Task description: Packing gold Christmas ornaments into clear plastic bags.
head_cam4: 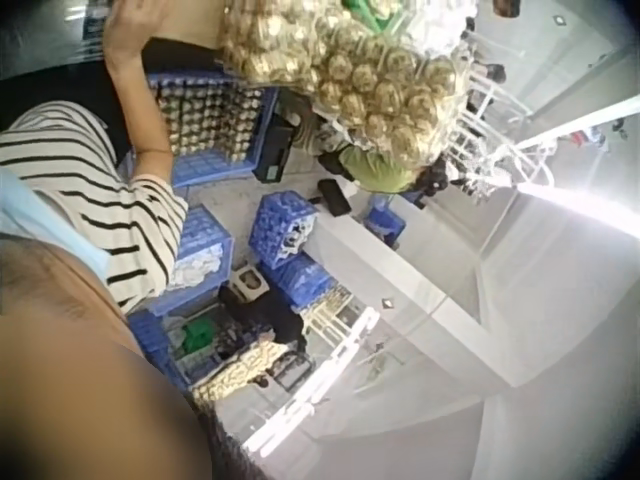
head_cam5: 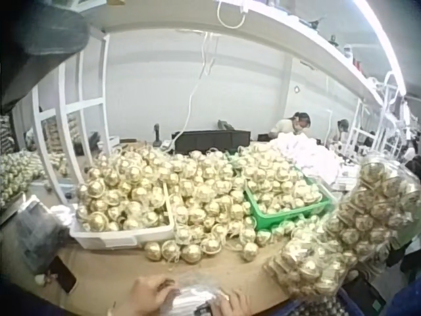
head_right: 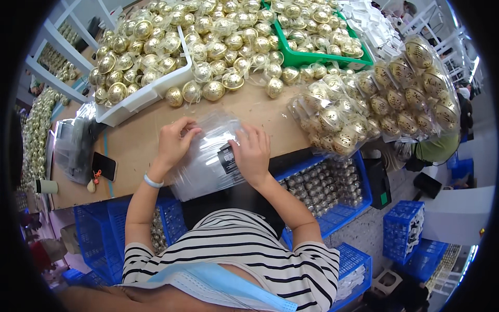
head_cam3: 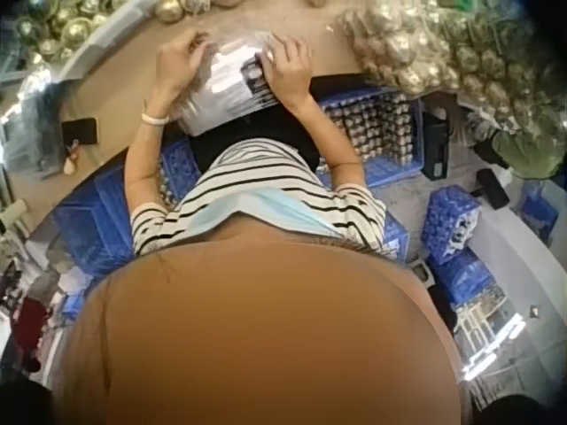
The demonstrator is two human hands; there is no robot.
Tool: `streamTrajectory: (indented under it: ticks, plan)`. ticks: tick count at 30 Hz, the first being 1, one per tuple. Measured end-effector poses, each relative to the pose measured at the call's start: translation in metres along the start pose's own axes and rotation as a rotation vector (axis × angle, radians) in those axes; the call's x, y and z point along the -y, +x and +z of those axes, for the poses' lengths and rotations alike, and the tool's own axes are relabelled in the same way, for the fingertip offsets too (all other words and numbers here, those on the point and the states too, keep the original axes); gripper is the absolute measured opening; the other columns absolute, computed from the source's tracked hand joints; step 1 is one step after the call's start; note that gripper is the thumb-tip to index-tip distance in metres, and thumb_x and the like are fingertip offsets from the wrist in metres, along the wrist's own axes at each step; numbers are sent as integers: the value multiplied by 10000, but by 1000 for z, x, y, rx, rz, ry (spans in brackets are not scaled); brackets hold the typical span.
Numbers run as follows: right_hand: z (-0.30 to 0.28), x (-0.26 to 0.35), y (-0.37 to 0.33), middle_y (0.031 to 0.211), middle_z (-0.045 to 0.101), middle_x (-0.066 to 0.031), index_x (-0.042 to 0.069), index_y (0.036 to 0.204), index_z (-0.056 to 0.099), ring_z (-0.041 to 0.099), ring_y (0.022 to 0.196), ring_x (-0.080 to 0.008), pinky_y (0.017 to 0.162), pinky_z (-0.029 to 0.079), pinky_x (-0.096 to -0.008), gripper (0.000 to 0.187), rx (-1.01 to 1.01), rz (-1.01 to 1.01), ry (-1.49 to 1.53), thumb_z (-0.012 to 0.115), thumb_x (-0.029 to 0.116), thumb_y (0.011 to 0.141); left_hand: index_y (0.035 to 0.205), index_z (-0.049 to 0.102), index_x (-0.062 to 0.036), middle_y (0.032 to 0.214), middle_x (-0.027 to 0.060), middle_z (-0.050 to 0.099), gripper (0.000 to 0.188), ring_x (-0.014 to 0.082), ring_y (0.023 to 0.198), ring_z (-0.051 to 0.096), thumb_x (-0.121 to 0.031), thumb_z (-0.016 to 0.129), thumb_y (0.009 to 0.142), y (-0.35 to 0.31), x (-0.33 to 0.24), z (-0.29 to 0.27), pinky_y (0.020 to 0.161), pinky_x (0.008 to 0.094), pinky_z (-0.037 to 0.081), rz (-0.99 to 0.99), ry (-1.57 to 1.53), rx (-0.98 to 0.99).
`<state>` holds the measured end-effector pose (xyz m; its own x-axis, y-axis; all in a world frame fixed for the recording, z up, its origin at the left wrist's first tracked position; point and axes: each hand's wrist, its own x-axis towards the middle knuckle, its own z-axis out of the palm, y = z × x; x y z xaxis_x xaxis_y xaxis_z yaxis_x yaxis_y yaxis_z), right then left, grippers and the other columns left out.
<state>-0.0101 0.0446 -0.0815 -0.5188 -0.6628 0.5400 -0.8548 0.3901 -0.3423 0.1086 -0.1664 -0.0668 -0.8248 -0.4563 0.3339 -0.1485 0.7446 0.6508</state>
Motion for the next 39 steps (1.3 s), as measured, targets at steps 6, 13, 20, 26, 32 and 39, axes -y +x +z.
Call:
streamTrajectory:
  ticks: [6, 13, 20, 26, 32, 39]
  plan:
    - [-16, -14, 7, 1063, 735, -162, -3, 1105, 553, 722, 1029, -247, 850, 551, -300, 181, 244, 501, 1104, 658, 63, 973, 1024, 676, -39, 812, 159, 700, 131, 313, 678, 692, -84, 702, 904, 22, -33, -21, 611, 377, 528, 270, 86, -110]
    - [-56, -39, 53, 1433, 563, -197, -24, 1491, 430, 549, 1318, -233, 1100, 438, -357, 513, 968, 58, 1322, 588, 160, 1039, 1099, 663, -56, 932, 114, 730, 211, 295, 810, 715, -116, 709, 902, -6, -104, -49, 662, 365, 553, 408, 221, 107]
    - [-35, -46, 10, 1474, 526, -178, 60, 912, 795, 468, 1381, -335, 1104, 397, -367, 243, 873, -267, 820, 726, 293, 922, 1511, 441, -114, 1568, 154, 414, 707, 351, 1488, 322, -430, 659, 917, -41, -48, 3, 1154, 600, 279, 284, 365, 462]
    - [-48, -16, 24, 1391, 557, -185, 8, 1219, 663, 484, 1363, -258, 1158, 303, -445, 367, 555, 383, 287, 691, 220, 921, 1564, 380, -151, 1639, 174, 281, 861, 369, 1518, 236, -634, 580, 880, -54, -38, 26, 1159, 653, 166, 283, 485, 458]
    - [10, -4, -6, 1510, 443, -233, -41, 1494, 396, 393, 1426, -378, 1193, 245, -511, 641, 348, -21, -49, 576, 310, 989, 1578, 325, -83, 1663, 206, 193, 828, 399, 1544, 144, -540, 578, 935, -53, -31, 31, 1200, 620, 73, 235, 463, 450]
    - [-21, 29, -11, 969, 556, -171, -21, 1342, 524, 537, 919, -363, 886, 411, -485, 581, -44, 80, 101, 724, 281, 887, 1602, 97, 3, 1538, 294, 305, 974, 436, 1447, 319, -504, 621, 956, -46, -37, 17, 1185, 584, 201, -134, -83, 274]
